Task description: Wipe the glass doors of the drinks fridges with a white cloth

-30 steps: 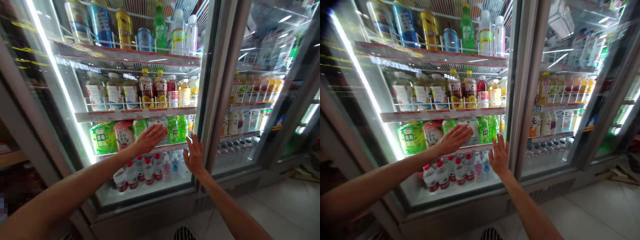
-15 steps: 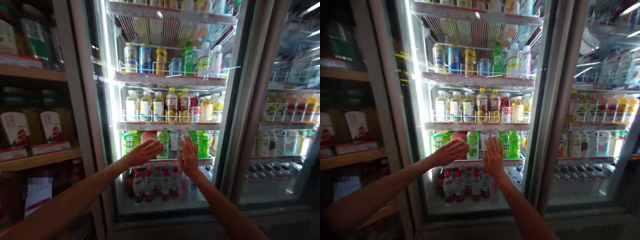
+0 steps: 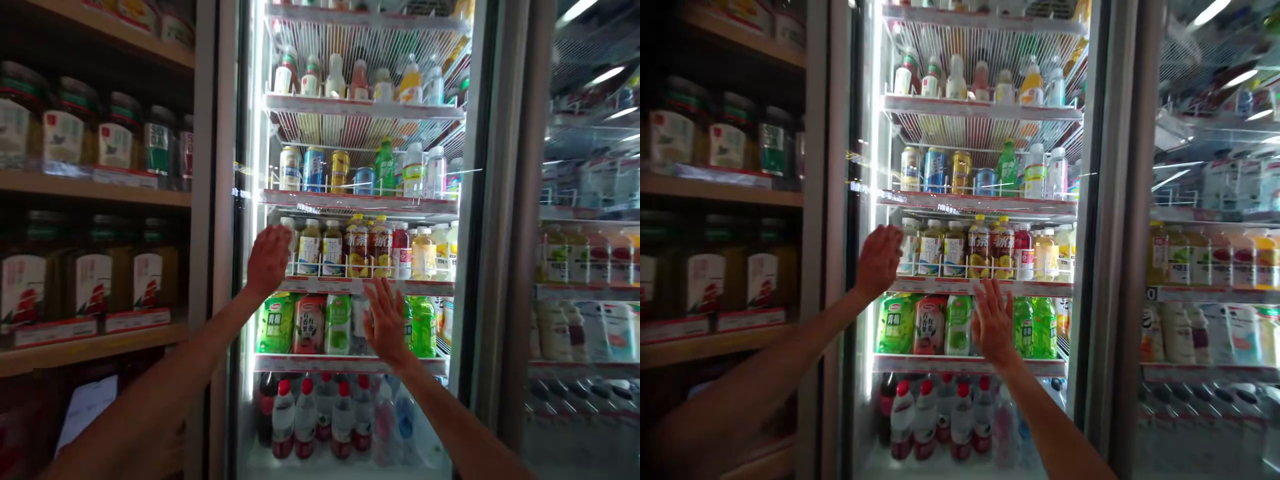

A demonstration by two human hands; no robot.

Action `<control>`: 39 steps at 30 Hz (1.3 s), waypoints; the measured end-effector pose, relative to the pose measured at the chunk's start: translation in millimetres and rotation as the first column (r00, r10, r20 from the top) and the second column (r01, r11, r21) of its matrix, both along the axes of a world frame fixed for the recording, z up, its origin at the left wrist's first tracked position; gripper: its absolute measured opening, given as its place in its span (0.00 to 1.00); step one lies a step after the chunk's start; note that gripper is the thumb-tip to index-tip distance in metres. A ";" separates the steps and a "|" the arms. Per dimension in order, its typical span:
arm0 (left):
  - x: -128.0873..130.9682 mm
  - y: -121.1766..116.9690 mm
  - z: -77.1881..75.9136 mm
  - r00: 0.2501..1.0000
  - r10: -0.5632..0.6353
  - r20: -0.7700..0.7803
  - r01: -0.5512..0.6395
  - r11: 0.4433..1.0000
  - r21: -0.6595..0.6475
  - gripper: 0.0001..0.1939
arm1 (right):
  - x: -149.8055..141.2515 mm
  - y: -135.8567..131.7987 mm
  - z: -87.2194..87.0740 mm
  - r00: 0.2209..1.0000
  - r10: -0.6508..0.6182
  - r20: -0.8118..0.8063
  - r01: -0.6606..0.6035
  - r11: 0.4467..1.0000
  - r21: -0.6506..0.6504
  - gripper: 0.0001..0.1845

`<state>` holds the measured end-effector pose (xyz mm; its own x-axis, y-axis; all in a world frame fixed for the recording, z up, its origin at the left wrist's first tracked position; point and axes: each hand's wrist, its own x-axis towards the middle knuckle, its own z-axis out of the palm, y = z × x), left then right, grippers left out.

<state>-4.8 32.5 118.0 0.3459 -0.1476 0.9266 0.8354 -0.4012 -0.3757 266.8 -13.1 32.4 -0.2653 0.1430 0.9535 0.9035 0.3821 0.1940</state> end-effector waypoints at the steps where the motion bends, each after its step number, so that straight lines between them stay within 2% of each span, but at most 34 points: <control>1: -0.7 1.1 9.8 0.996 -0.004 0.093 0.002 1.000 0.021 0.24 | 1.6 -0.1 1.9 1.000 0.002 -0.007 -0.002 1.000 0.004 0.33; 2: 2.1 2.0 16.6 0.992 -0.007 0.129 0.003 0.999 0.037 0.24 | 2.6 -0.4 4.0 1.000 0.008 -0.010 -0.008 1.000 0.006 0.33; 4: 19.4 3.0 19.1 0.997 -0.009 0.082 0.005 0.999 0.047 0.24 | 1.3 -0.9 8.9 0.999 0.039 -0.006 -0.039 0.999 0.012 0.33; 7: 65.7 3.7 6.7 0.992 -0.022 -0.124 0.023 1.000 0.010 0.23 | -12.8 -1.0 20.2 0.986 0.168 0.021 -0.169 0.985 0.031 0.32; 8: 81.1 3.7 3.3 0.988 -0.045 -0.145 0.043 0.999 -0.016 0.23 | -20.3 -0.4 25.4 0.972 0.234 0.029 -0.235 0.971 0.032 0.32; 11: 107.0 2.0 2.8 0.989 -0.138 -0.045 0.132 0.985 -0.110 0.25 | -46.1 3.8 44.0 0.916 0.401 -0.022 -0.400 0.916 0.036 0.30; 13: 99.4 -0.4 6.1 0.985 -0.172 0.014 0.173 0.974 -0.147 0.26 | -62.6 8.1 57.2 0.906 0.417 -0.071 -0.415 0.909 0.049 0.30; 14: 88.5 -1.4 6.8 0.984 -0.176 -0.007 0.172 0.972 -0.160 0.28 | -70.6 10.5 63.7 0.916 0.394 -0.080 -0.390 0.919 0.057 0.29; 17: 41.1 -0.6 3.7 0.983 -0.123 -0.134 0.100 0.981 -0.165 0.35 | -95.5 18.8 83.5 0.969 0.234 -0.075 -0.228 0.971 0.076 0.29; 20: 1.3 5.6 -1.0 0.996 0.001 0.087 0.011 0.991 -0.133 0.35 | -120.7 30.0 104.4 0.991 0.051 -0.121 -0.039 0.994 0.102 0.28; 21: -5.9 7.8 -1.6 0.984 0.038 0.174 -0.013 0.990 -0.141 0.34 | -125.8 34.2 110.6 0.991 0.010 -0.131 0.005 0.993 0.116 0.28; 23: -11.8 10.9 -1.9 0.966 0.089 0.242 -0.049 0.985 -0.168 0.32 | -123.1 41.3 119.0 0.990 -0.036 -0.134 0.058 0.986 0.158 0.25; 25: -11.0 12.2 -1.6 0.969 0.104 0.226 -0.067 0.984 -0.167 0.32 | -95.5 44.8 120.8 0.993 -0.065 -0.100 0.084 0.978 0.193 0.23; 27: -8.4 12.4 -1.7 0.970 0.104 0.221 -0.073 0.986 -0.147 0.33 | -42.4 44.8 118.1 0.992 -0.099 -0.076 0.113 0.970 0.214 0.22; 28: -7.3 12.4 -2.0 0.969 0.104 0.224 -0.073 0.988 -0.139 0.33 | -10.3 44.3 116.7 0.986 -0.120 -0.115 0.144 0.963 0.227 0.22; 30: -5.4 12.6 -2.8 0.966 0.099 0.239 -0.069 0.989 -0.134 0.33 | 49.8 43.4 116.2 0.944 -0.139 -0.300 0.222 0.939 0.264 0.21; 32: -3.9 12.6 -3.6 0.962 0.089 0.258 -0.054 0.989 -0.139 0.33 | 81.6 43.2 117.4 0.860 -0.078 -0.504 0.266 0.912 0.313 0.22; 33: -3.2 12.5 -3.9 0.961 0.082 0.264 -0.044 0.989 -0.144 0.33 | 81.4 43.3 117.1 0.834 -0.051 -0.549 0.273 0.904 0.330 0.23; 35: -2.2 11.8 -4.1 0.959 0.067 0.276 -0.022 0.987 -0.162 0.33 | 50.3 44.0 111.7 0.869 -0.034 -0.494 0.231 0.910 0.344 0.24; 37: -2.4 10.8 -4.0 0.958 0.052 0.283 0.000 0.983 -0.181 0.32 | -1.4 44.6 100.8 0.970 -0.029 -0.240 0.099 0.953 0.285 0.26; 39: -3.4 10.1 -3.7 0.959 0.047 0.279 0.006 0.982 -0.187 0.32 | -40.0 43.9 89.7 0.999 -0.036 -0.024 0.040 0.975 0.218 0.25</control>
